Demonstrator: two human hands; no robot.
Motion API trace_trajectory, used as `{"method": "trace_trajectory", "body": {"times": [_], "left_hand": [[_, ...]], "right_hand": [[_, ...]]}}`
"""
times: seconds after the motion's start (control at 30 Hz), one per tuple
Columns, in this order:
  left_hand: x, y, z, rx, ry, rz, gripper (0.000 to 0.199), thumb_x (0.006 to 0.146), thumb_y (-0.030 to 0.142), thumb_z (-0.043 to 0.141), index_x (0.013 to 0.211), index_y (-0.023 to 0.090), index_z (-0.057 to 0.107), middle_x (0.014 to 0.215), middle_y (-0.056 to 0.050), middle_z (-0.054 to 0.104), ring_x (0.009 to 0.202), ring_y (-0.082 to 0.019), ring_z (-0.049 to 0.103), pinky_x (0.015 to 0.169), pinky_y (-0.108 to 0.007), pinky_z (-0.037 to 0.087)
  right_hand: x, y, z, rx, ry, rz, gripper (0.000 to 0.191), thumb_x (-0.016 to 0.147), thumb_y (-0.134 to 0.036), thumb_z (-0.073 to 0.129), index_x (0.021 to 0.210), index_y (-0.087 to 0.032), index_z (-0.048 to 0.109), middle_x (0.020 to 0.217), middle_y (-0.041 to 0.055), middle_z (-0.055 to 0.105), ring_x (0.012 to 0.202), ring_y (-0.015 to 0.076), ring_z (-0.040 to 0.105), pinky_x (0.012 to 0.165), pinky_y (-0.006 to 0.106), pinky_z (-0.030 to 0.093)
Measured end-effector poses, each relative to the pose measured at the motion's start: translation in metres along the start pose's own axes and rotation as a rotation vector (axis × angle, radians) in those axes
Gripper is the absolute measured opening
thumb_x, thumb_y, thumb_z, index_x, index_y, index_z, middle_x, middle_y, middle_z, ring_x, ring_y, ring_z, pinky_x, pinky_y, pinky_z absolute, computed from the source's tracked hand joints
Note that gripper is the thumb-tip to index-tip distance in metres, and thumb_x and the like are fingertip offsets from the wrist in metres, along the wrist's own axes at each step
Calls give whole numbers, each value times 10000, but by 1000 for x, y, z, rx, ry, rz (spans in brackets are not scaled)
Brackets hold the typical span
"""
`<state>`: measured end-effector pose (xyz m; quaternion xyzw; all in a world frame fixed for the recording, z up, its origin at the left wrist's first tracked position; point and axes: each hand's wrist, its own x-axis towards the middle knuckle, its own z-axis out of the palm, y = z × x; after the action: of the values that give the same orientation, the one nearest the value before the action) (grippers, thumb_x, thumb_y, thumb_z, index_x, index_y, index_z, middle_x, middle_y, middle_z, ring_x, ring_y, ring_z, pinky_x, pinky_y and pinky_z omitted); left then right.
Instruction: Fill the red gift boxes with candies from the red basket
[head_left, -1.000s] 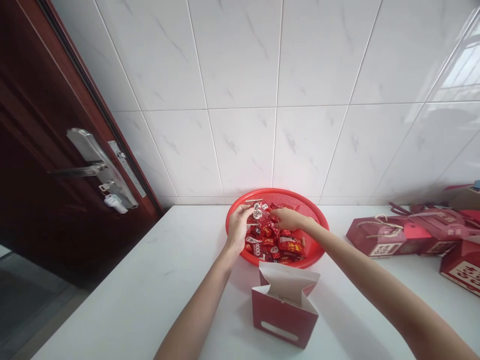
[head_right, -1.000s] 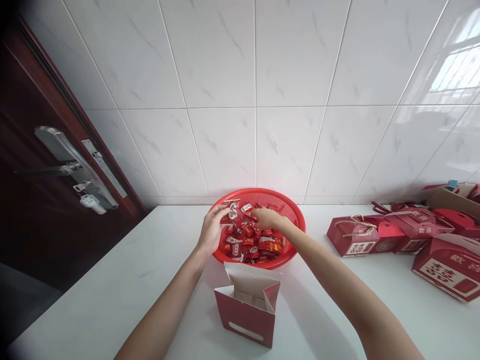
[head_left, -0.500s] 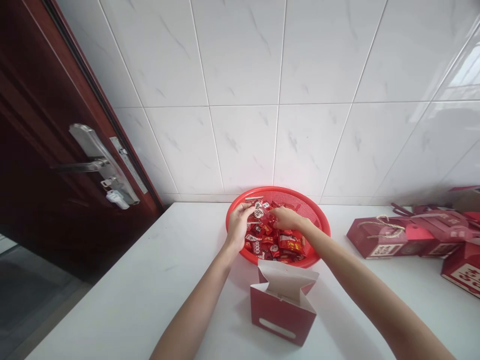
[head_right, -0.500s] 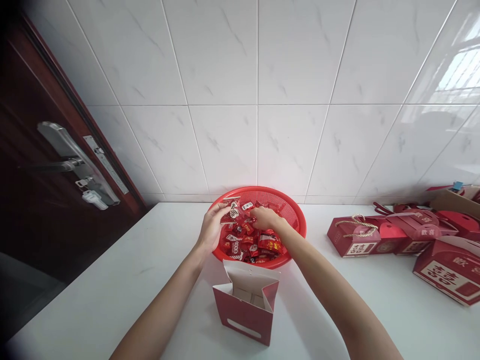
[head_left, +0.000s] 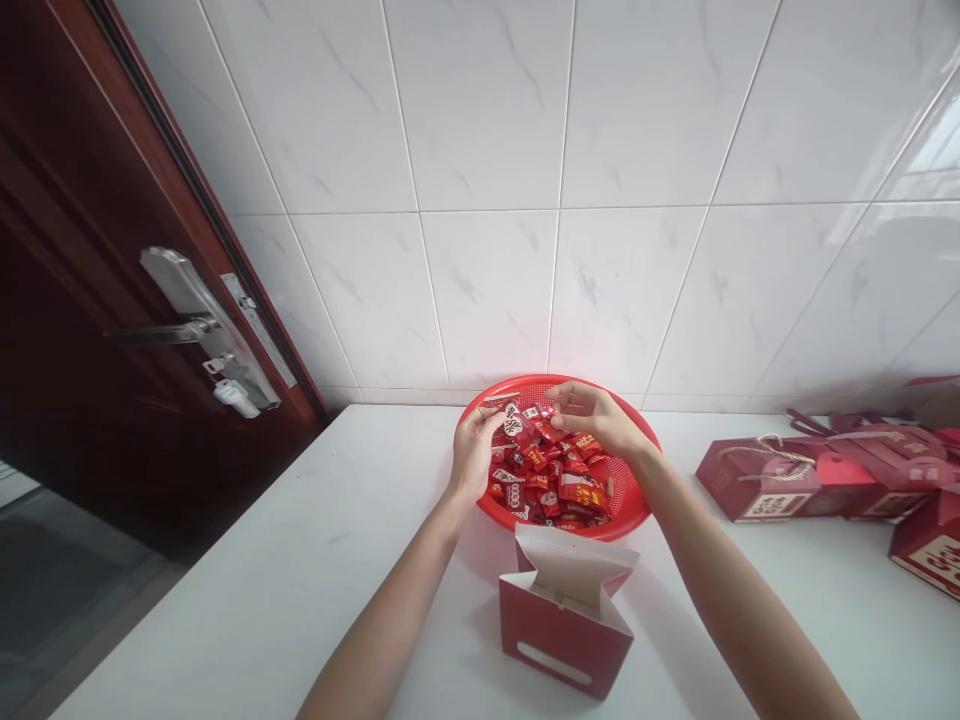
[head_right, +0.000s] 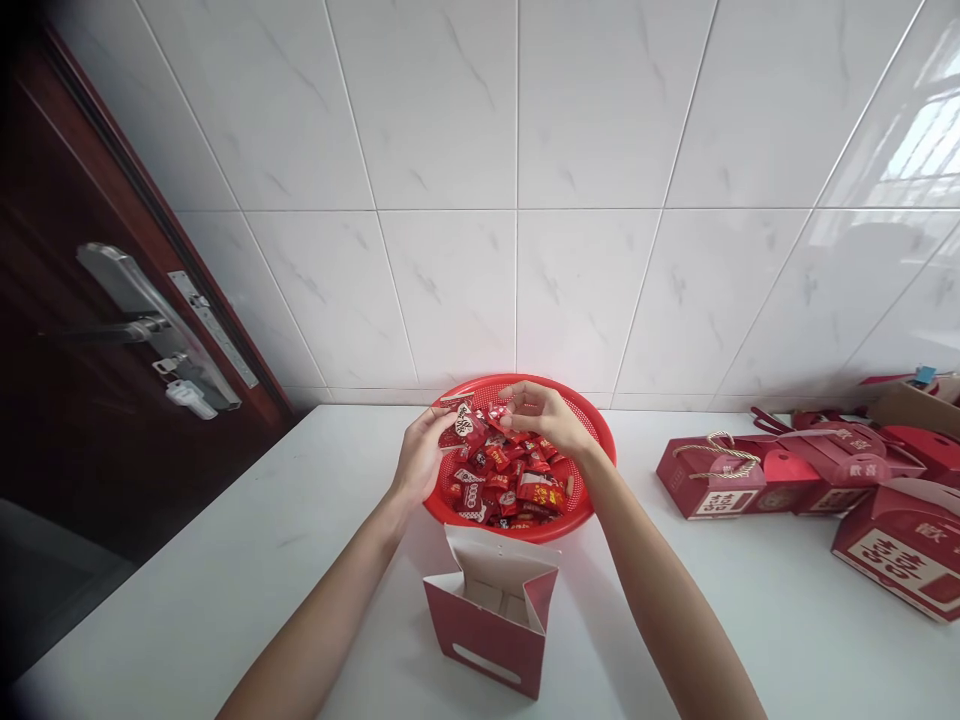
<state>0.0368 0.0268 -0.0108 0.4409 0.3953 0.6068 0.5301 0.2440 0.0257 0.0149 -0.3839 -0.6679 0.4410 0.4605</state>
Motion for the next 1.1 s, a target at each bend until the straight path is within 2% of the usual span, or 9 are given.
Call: {"method": "trace_trajectory", "body": {"times": [0.13, 0.37, 0.5, 0.63, 0.77, 0.83, 0.97, 1.1], "left_hand": [[-2, 0, 1, 74, -29, 44, 243, 663, 399, 797, 717, 202, 666, 778, -10, 692, 814, -207, 640, 802, -320, 480], [-14, 4, 6, 198, -139, 122, 281, 761, 463, 740, 734, 196, 657, 787, -12, 654, 810, -193, 599, 777, -294, 467], [-20, 9, 7, 236, -174, 174, 286, 828, 474, 697, 773, 198, 641, 800, -6, 641, 809, -183, 599, 773, -286, 475], [-23, 11, 6, 270, -209, 227, 249, 762, 382, 800, 875, 201, 670, 919, -14, 686, 916, -199, 634, 861, -294, 484], [-22, 8, 5, 269, -194, 255, 241, 791, 371, 772, 917, 194, 667, 938, -33, 703, 919, -213, 661, 852, -314, 507], [-22, 8, 5, 271, -179, 277, 235, 811, 374, 749, 934, 193, 667, 960, -44, 713, 940, -221, 674, 865, -324, 518], [-23, 10, 6, 307, -172, 317, 216, 844, 367, 714, 967, 194, 669, 1013, -62, 730, 983, -225, 690, 901, -337, 531], [-27, 15, 6, 320, -199, 313, 193, 840, 350, 710, 952, 196, 677, 984, -54, 737, 946, -211, 700, 875, -324, 544]], "right_hand": [[-12, -5, 12, 63, 76, -47, 400, 691, -409, 853, 980, -221, 651, 936, 21, 658, 845, 193, 650, 747, 350, 560], [-26, -8, 31, -193, 187, -120, 349, 723, -284, 807, 1050, -217, 705, 1060, 62, 710, 1048, 262, 643, 919, 416, 516], [-29, -7, 35, -173, 203, -98, 347, 750, -328, 792, 1066, -216, 702, 1083, 76, 716, 1045, 276, 665, 869, 410, 536], [-31, -6, 35, -130, 203, -105, 363, 739, -357, 814, 1053, -210, 704, 1081, 85, 717, 1043, 279, 670, 866, 411, 555], [-34, -11, 31, -56, 191, -106, 426, 718, -416, 858, 1053, -200, 705, 1102, 88, 724, 1042, 271, 675, 865, 393, 570], [-36, -14, 30, -31, 182, -84, 442, 721, -448, 862, 1052, -195, 714, 1091, 84, 728, 994, 257, 686, 828, 374, 577], [-41, -20, 31, 117, 156, 42, 436, 762, -497, 833, 1042, -182, 722, 860, 39, 719, 765, 197, 685, 701, 334, 575], [-45, -22, 32, 284, 133, 87, 400, 730, -436, 879, 986, -171, 724, 795, 17, 708, 673, 145, 659, 654, 285, 561]]}}
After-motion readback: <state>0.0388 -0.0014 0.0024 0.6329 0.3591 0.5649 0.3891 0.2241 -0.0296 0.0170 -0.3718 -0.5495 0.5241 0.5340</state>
